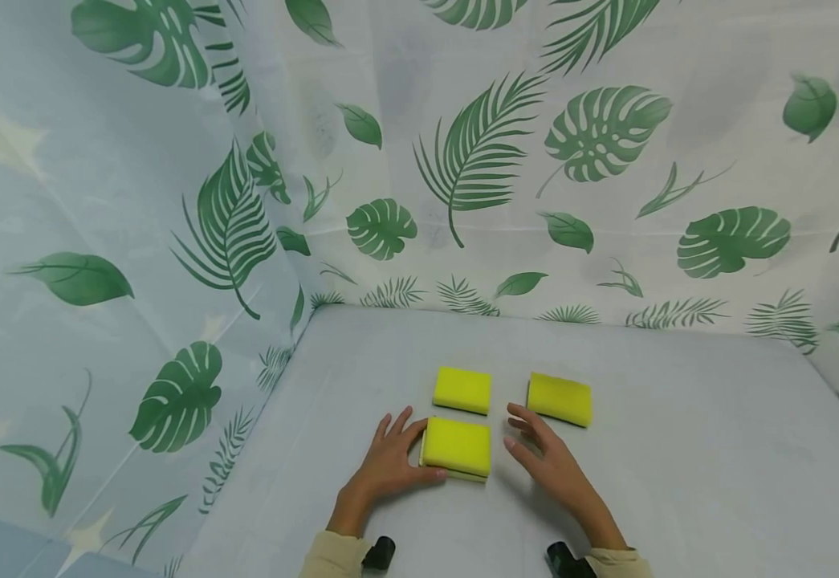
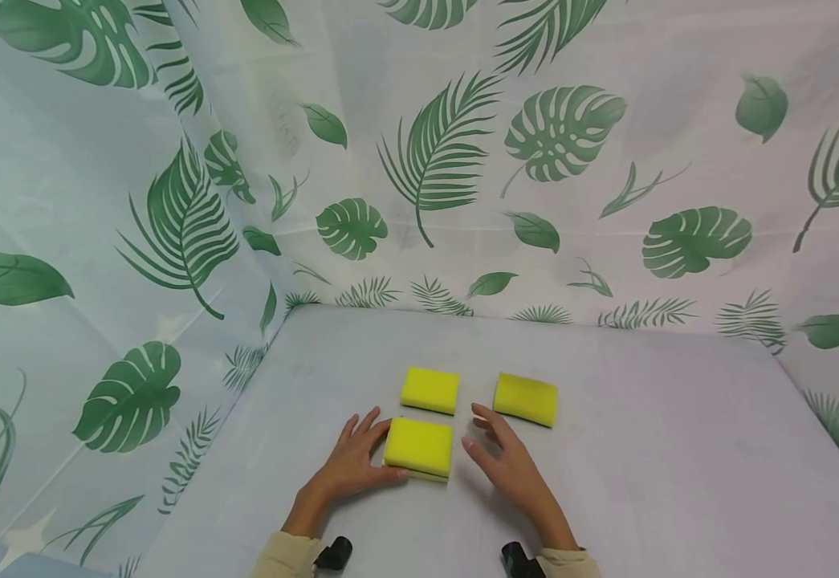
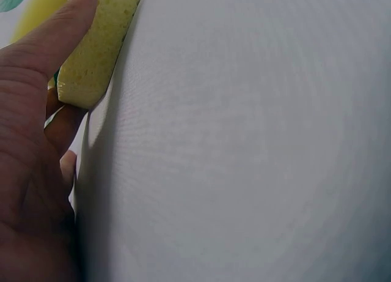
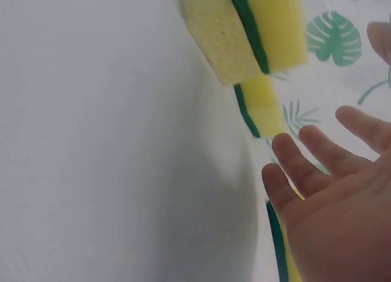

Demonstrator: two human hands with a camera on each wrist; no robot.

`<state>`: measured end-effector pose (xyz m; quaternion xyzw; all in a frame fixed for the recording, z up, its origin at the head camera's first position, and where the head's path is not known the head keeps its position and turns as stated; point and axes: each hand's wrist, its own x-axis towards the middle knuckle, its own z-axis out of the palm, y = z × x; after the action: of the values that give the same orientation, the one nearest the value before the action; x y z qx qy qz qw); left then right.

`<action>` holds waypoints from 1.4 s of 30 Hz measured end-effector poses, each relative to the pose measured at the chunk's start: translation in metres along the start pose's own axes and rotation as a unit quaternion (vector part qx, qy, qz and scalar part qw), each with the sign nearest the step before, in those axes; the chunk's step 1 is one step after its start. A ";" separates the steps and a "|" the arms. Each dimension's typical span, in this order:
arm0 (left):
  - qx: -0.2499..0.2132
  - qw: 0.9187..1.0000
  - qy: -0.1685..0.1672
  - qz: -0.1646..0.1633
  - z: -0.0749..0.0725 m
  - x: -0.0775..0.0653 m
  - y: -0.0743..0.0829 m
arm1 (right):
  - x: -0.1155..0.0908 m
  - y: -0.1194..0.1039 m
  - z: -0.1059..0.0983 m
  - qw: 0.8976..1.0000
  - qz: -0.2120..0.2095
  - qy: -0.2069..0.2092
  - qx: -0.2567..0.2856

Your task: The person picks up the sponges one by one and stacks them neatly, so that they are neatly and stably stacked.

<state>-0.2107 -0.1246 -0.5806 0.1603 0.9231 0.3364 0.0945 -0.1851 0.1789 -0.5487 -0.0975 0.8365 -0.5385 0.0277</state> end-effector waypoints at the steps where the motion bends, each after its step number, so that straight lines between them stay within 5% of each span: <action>1: -0.001 1.000 0.000 -0.001 0.000 0.000 0.000 | 0.000 0.001 -0.002 1.000 -0.008 0.014 -0.001; 11: -0.002 1.000 -0.003 0.003 0.000 -0.001 -0.002 | -0.007 0.014 -0.014 0.980 -0.086 0.178 0.031; 42: -0.004 1.000 -0.003 0.006 -0.001 -0.001 -0.001 | -0.017 0.034 -0.080 0.972 -0.009 0.230 -0.047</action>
<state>-0.2104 -0.1258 -0.5802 0.1670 0.9205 0.3400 0.0961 -0.1852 0.2675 -0.5472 0.0205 0.8439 -0.5069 -0.1744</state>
